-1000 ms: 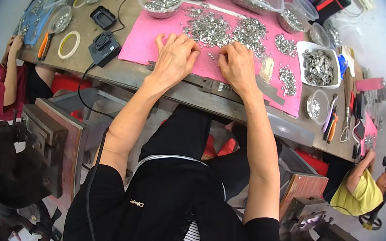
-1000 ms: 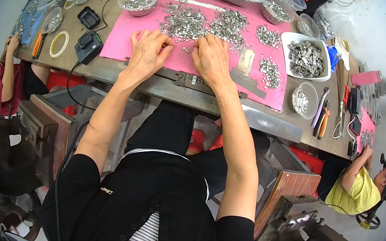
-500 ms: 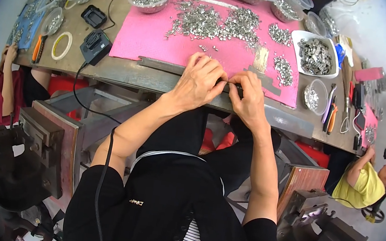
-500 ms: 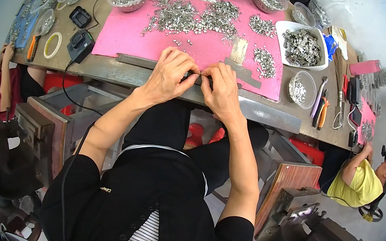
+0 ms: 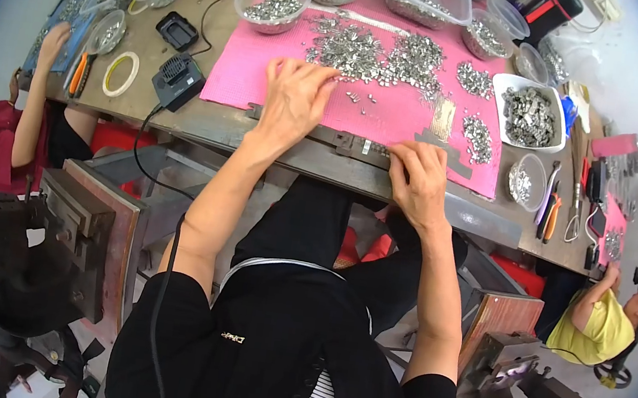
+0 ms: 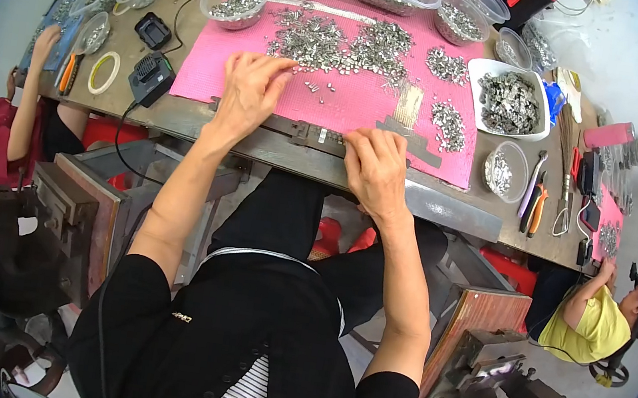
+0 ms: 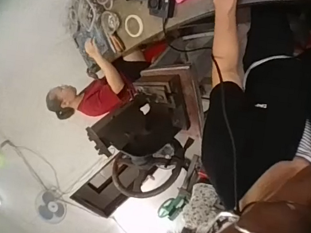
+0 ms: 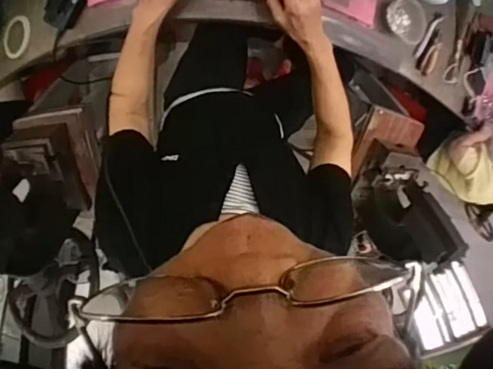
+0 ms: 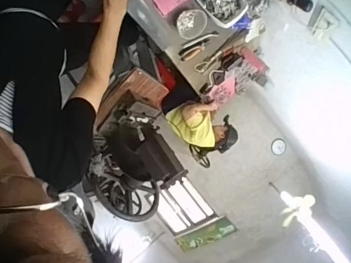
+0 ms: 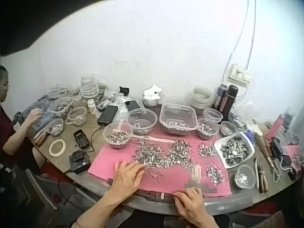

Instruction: The user is manually loading small metal components into an assembly jig and then using a manual press machine to process them.

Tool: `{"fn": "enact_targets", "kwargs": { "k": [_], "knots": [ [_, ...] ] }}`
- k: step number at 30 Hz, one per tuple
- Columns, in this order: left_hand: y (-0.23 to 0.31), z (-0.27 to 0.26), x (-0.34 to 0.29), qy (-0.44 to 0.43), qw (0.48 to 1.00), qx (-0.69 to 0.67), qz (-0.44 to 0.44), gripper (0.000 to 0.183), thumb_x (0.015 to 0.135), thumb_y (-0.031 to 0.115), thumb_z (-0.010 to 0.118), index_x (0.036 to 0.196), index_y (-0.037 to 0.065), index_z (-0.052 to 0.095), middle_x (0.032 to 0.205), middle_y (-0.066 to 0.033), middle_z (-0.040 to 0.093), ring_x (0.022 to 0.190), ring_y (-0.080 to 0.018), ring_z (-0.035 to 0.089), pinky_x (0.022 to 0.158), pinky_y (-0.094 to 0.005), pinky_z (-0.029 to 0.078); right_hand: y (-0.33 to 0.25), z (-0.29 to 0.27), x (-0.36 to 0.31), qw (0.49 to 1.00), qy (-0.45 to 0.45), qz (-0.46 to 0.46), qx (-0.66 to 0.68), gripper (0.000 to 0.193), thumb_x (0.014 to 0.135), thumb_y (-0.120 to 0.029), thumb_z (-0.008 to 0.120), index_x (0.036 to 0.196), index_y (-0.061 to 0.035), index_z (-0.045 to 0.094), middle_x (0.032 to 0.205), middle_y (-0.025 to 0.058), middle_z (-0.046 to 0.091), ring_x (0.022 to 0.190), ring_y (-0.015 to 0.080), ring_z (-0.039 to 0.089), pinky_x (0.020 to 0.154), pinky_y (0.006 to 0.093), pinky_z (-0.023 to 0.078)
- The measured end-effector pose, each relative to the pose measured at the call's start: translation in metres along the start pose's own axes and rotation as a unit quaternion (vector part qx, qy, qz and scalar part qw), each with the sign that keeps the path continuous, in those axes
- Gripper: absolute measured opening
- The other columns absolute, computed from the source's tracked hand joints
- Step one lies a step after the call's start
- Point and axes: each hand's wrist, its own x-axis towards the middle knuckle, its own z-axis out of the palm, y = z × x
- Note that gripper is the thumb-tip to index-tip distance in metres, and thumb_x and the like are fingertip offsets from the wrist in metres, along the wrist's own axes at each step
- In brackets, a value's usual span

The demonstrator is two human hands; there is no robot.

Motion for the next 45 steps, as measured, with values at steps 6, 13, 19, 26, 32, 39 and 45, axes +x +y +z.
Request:
{"fn": "enact_targets", "kwargs": {
  "k": [6,13,19,26,32,39,45],
  "knots": [
    [-0.011,0.007,0.004,-0.067,0.995,0.036,-0.064,0.008,0.084,0.019,0.075,0.091,0.014,0.074,0.086,-0.0017,0.065,0.092,-0.0251,0.057,0.095,-0.0484,0.033,0.002,0.036,0.055,0.999,0.005,0.031,0.015,0.01,0.085,-0.007,0.071,0.094,-0.0056,0.067,0.093,0.0086,0.061,0.09,0.0277,0.06,0.082,0.0409,0.044],
    [-0.016,0.01,0.008,-0.066,0.997,0.029,-0.038,0.009,0.083,0.018,0.076,0.092,0.016,0.075,0.085,-0.003,0.064,0.094,-0.0264,0.057,0.097,-0.0514,0.032,0.004,0.084,0.08,0.994,-0.042,0.096,-0.018,0.01,0.084,-0.016,0.073,0.088,-0.0072,0.07,0.091,0.0091,0.062,0.093,0.0295,0.059,0.084,0.0425,0.042],
    [-0.017,0.01,0.013,-0.089,0.995,0.033,-0.004,0.009,0.084,0.018,0.076,0.092,0.017,0.074,0.084,-0.0027,0.063,0.095,-0.0262,0.057,0.098,-0.0536,0.032,0.009,0.069,0.077,0.992,-0.044,0.106,-0.042,0.013,0.084,-0.016,0.071,0.083,-0.0036,0.066,0.086,0.0122,0.065,0.088,0.031,0.063,0.082,0.0445,0.045],
    [-0.022,0.01,0.014,-0.097,0.994,0.042,0.004,0.009,0.086,0.018,0.073,0.092,0.012,0.07,0.086,-0.0012,0.066,0.088,-0.0225,0.059,0.099,-0.0499,0.032,0.006,-0.004,0.036,0.955,-0.059,0.23,0.175,0.01,0.084,-0.006,0.074,0.087,-0.0011,0.065,0.083,0.0121,0.065,0.078,0.0271,0.064,0.077,0.0378,0.047],
    [-0.017,0.005,0.01,-0.106,0.994,0.018,-0.007,0.009,0.086,0.018,0.071,0.091,0.011,0.069,0.084,-0.0013,0.063,0.086,-0.0214,0.058,0.099,-0.0478,0.032,0.002,-0.006,-0.002,0.985,-0.021,0.136,0.106,0.014,0.082,-0.006,0.076,0.088,-0.0056,0.064,0.091,0.0068,0.064,0.085,0.0266,0.06,0.08,0.0383,0.042],
    [-0.014,-0.004,0.01,-0.136,0.99,0.027,-0.009,0.008,0.088,0.018,0.071,0.093,0.013,0.071,0.084,-0.0011,0.062,0.087,-0.0209,0.057,0.099,-0.0465,0.031,-0.001,-0.002,-0.014,0.996,0.007,0.088,0.031,0.015,0.081,-0.004,0.077,0.092,-0.0064,0.067,0.096,0.0055,0.066,0.089,0.0253,0.061,0.082,0.0367,0.043],
    [-0.011,-0.005,0.007,-0.107,0.994,0.027,0.009,0.008,0.089,0.018,0.07,0.094,0.012,0.07,0.085,-0.0014,0.063,0.088,-0.0207,0.058,0.1,-0.0477,0.032,0.002,-0.004,-0.02,0.976,0.121,0.163,0.085,0.011,0.084,0.0,0.074,0.094,-0.0038,0.07,0.091,0.008,0.069,0.083,0.0255,0.064,0.08,0.0352,0.048]
  ]
}}
